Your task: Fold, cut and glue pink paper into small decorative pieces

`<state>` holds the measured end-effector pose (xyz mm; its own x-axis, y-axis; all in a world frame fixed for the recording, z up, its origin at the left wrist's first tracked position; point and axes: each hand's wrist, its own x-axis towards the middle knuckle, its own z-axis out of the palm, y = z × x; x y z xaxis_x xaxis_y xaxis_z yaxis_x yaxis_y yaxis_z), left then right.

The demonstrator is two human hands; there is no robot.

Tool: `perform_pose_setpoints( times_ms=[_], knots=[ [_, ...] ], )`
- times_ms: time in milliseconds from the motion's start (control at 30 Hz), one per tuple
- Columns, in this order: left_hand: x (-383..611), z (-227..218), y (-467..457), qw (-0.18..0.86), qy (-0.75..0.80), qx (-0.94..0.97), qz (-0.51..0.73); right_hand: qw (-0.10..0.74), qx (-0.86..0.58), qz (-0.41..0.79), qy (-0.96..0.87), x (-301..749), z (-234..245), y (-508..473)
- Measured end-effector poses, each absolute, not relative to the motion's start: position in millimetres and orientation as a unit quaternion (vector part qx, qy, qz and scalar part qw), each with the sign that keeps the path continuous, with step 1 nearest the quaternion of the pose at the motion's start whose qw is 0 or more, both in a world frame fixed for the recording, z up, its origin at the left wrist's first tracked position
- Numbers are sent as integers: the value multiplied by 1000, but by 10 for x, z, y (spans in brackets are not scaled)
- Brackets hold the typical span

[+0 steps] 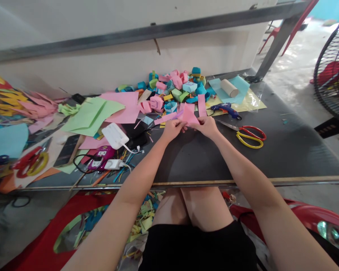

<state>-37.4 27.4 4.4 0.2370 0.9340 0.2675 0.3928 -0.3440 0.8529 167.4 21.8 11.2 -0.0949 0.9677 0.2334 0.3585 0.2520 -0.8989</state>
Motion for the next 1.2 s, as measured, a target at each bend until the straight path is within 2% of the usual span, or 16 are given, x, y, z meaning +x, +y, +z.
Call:
perform_pose_setpoints(
  times_ms=[200,467,800,1033,1200],
  knots=[
    [-351,-1,298,343,461,706,414,434,-544,290,-657,1675,100,229],
    [-430,-146,433,386,470,652,454,470,-511,395,-601,1644,159,217],
    [-411,-124,433,408,469,626,471,489,-505,418,-575,1627,143,217],
    [-407,-73,395,377,487,640,460,377,-526,380,-661,1704,128,240],
    [-418,-71,399,362,496,646,453,358,-509,402,-671,1734,138,256]
  ],
)
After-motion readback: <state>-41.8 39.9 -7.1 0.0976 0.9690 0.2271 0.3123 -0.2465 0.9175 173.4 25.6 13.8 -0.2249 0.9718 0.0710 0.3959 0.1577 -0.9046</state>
